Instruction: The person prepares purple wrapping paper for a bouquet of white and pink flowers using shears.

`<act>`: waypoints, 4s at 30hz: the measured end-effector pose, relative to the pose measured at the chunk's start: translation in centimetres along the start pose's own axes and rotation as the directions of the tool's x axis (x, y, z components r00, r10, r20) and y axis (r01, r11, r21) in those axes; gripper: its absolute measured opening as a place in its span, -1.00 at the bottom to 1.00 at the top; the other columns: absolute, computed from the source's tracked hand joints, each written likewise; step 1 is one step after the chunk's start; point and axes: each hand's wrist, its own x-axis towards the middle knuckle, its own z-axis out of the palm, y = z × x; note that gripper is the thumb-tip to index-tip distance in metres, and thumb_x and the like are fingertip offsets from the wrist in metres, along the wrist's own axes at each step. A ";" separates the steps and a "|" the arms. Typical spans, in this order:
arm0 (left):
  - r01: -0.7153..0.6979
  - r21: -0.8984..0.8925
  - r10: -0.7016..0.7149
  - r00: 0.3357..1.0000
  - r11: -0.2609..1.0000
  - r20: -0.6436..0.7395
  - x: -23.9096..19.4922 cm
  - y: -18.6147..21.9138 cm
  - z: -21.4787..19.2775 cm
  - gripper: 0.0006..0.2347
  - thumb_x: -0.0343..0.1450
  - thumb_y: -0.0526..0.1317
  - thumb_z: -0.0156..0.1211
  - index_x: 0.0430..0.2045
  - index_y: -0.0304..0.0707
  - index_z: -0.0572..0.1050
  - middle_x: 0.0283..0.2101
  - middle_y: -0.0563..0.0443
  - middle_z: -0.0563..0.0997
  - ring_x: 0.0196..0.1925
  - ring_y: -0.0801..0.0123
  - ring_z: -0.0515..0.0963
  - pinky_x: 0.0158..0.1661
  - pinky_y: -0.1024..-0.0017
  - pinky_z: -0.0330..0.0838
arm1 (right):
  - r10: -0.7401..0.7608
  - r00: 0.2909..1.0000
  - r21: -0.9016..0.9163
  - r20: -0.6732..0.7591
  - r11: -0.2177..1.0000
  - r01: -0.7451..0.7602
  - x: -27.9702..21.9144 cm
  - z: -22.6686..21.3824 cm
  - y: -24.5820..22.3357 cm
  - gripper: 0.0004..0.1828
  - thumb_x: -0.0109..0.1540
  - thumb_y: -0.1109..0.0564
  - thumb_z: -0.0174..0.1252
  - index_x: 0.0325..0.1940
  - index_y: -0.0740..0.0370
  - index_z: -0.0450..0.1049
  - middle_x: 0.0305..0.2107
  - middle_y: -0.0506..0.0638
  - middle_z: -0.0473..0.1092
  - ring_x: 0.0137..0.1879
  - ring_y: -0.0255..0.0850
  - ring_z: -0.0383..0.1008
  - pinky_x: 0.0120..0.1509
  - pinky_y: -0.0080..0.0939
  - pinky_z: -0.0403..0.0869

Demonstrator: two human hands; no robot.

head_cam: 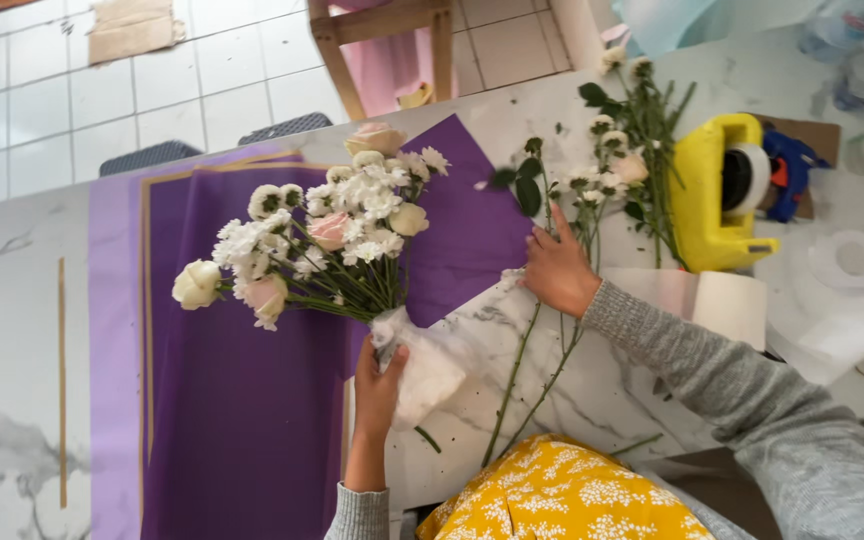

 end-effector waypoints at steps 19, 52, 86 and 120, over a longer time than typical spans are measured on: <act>-0.007 0.073 -0.007 0.981 0.997 0.193 0.0 0.9 0.9 -0.71 0.41 -0.22 0.26 0.01 -0.26 0.50 -0.10 0.02 0.63 -0.08 0.41 0.56 -0.10 0.47 0.45 | -0.062 0.917 0.374 0.394 0.922 -0.098 -5.3 -4.7 0.0 -0.29 0.40 -0.34 -0.42 0.61 -0.16 -0.21 0.56 -0.05 -0.35 0.63 -0.08 -0.37 0.61 0.28 -0.33; -0.143 0.280 0.142 0.990 0.949 0.023 2.1 -0.3 -2.4 -0.63 0.42 -0.14 0.32 0.10 -0.16 0.46 0.05 -0.25 0.61 0.22 -0.05 0.53 0.20 0.00 0.36 | -0.118 0.942 0.869 0.315 -0.362 -0.336 7.7 -8.6 -12.1 -0.31 0.24 0.14 0.30 0.36 0.47 0.20 0.04 0.24 0.36 0.22 -0.01 0.40 0.35 -0.01 0.43; 0.311 0.676 -0.079 0.933 0.668 -0.350 2.5 2.4 -16.9 -0.80 0.44 -0.13 0.18 -0.09 0.02 0.60 -0.05 -0.10 0.70 0.09 -0.10 0.63 0.04 0.02 0.50 | -0.114 0.956 0.745 0.272 -0.604 -0.284 25.9 -6.7 -19.7 -0.32 0.22 0.17 0.36 0.38 0.29 0.29 0.02 0.07 0.46 0.13 -0.13 0.50 0.15 -0.07 0.57; 0.023 0.666 0.120 0.978 0.745 -0.169 -1.0 3.2 -8.8 -0.77 0.41 -0.15 0.25 -0.05 0.17 0.53 -0.30 -0.10 0.73 -0.17 -0.02 0.71 -0.16 0.08 0.56 | 0.122 0.900 0.769 -0.418 0.575 0.279 15.6 -11.6 -9.2 -0.72 0.26 0.24 0.24 0.07 0.16 0.54 0.02 0.12 0.46 0.25 0.10 0.40 0.37 0.06 0.33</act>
